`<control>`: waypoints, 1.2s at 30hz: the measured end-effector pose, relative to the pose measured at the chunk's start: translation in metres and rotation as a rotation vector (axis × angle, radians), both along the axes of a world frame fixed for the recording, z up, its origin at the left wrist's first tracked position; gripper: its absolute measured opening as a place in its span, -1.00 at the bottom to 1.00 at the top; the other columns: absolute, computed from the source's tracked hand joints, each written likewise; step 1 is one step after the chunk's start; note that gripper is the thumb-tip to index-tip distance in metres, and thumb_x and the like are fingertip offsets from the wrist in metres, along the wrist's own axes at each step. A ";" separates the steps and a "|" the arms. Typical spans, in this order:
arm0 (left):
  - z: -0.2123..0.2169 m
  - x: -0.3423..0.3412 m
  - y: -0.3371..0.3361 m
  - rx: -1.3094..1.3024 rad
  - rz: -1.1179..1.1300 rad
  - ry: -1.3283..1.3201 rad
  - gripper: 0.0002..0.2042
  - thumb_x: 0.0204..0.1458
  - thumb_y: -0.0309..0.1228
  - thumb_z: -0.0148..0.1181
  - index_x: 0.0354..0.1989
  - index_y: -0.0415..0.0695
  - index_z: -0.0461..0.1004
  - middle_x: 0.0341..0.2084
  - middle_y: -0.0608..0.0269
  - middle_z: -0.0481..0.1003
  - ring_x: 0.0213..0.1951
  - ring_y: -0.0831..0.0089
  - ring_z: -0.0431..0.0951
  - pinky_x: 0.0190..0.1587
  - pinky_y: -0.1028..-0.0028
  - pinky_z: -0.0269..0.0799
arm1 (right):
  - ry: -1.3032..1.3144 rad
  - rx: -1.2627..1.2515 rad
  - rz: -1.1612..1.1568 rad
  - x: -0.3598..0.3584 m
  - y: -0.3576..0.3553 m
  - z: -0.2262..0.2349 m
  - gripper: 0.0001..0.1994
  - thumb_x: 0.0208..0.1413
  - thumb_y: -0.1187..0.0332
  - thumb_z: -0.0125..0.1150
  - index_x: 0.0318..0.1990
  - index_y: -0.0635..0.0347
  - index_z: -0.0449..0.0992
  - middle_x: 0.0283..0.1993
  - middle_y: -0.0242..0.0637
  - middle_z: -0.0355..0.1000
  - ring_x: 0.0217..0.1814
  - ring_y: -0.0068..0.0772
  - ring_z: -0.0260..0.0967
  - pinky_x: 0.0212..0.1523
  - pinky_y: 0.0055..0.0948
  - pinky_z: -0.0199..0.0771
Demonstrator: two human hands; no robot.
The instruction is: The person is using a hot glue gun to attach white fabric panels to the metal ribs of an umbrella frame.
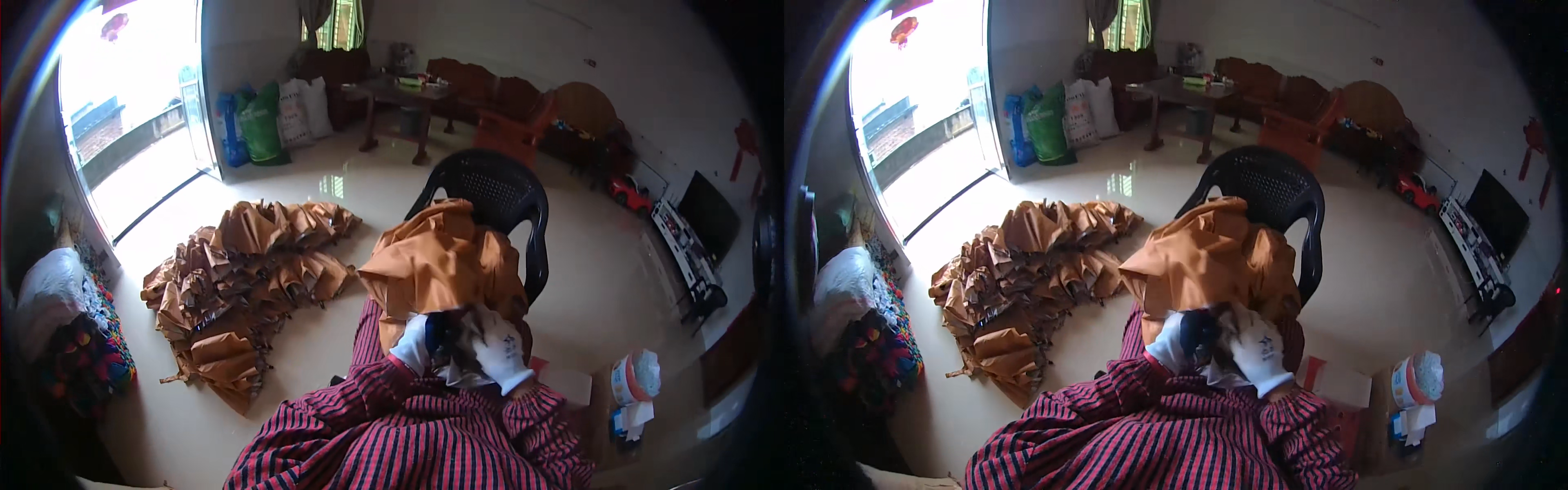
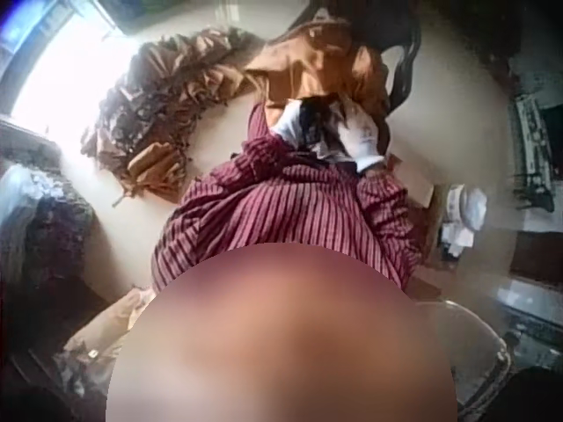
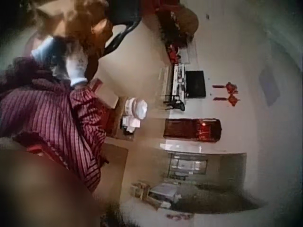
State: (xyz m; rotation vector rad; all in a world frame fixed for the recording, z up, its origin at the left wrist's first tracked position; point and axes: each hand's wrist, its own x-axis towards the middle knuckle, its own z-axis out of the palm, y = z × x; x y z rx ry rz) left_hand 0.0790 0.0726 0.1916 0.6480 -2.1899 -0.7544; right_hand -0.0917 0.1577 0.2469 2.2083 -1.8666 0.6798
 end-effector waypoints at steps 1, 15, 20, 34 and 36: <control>-0.004 0.001 -0.005 -0.007 0.004 0.000 -0.79 -0.05 -0.39 0.16 -0.26 -0.21 0.49 -0.39 0.20 0.53 -0.28 0.29 0.55 -0.23 0.41 0.45 | -0.046 0.056 -0.062 -0.012 0.002 0.000 -0.48 -0.02 0.22 0.17 0.13 0.14 0.32 -0.08 -0.02 0.41 -0.08 -0.02 0.37 0.03 -0.16 0.27; -0.030 -0.022 -0.012 0.134 -0.288 0.282 -0.73 -0.15 -0.37 0.24 -0.24 -0.18 0.47 -0.37 0.10 0.46 -0.32 0.15 0.49 -0.27 0.34 0.41 | -0.234 -0.651 -0.039 -0.039 -0.037 0.099 -0.70 -0.05 0.45 0.18 -0.09 0.11 0.53 -0.24 -0.21 0.49 -0.16 -0.20 0.42 0.04 -0.18 0.27; 0.005 -0.005 0.000 -0.213 -0.239 0.218 -0.71 -0.21 -0.41 0.27 -0.25 -0.16 0.47 -0.39 0.07 0.44 -0.36 0.12 0.47 -0.30 0.38 0.40 | 0.295 -0.605 0.104 -0.019 -0.048 0.119 -0.66 -0.14 0.53 0.17 -0.11 0.16 0.51 -0.15 -0.25 0.47 -0.06 -0.21 0.39 0.22 -0.17 0.14; -0.015 -0.023 0.001 0.638 -0.347 0.383 -0.69 -0.19 -0.37 0.28 -0.26 -0.18 0.39 -0.48 0.24 0.40 -0.39 0.32 0.44 -0.33 0.46 0.39 | 0.353 -0.639 0.271 0.014 -0.078 0.137 -0.58 -0.12 0.38 0.25 -0.01 -0.04 0.45 0.00 -0.26 0.41 0.06 -0.17 0.35 0.18 -0.25 0.23; -0.004 -0.023 -0.001 0.351 -0.329 0.353 -0.69 -0.19 -0.36 0.29 -0.26 -0.18 0.40 -0.48 0.24 0.40 -0.39 0.32 0.44 -0.32 0.46 0.39 | 0.472 -0.533 0.261 0.019 -0.068 0.133 -0.57 -0.12 0.40 0.24 0.01 -0.03 0.43 0.01 -0.23 0.40 0.06 -0.14 0.35 0.18 -0.26 0.22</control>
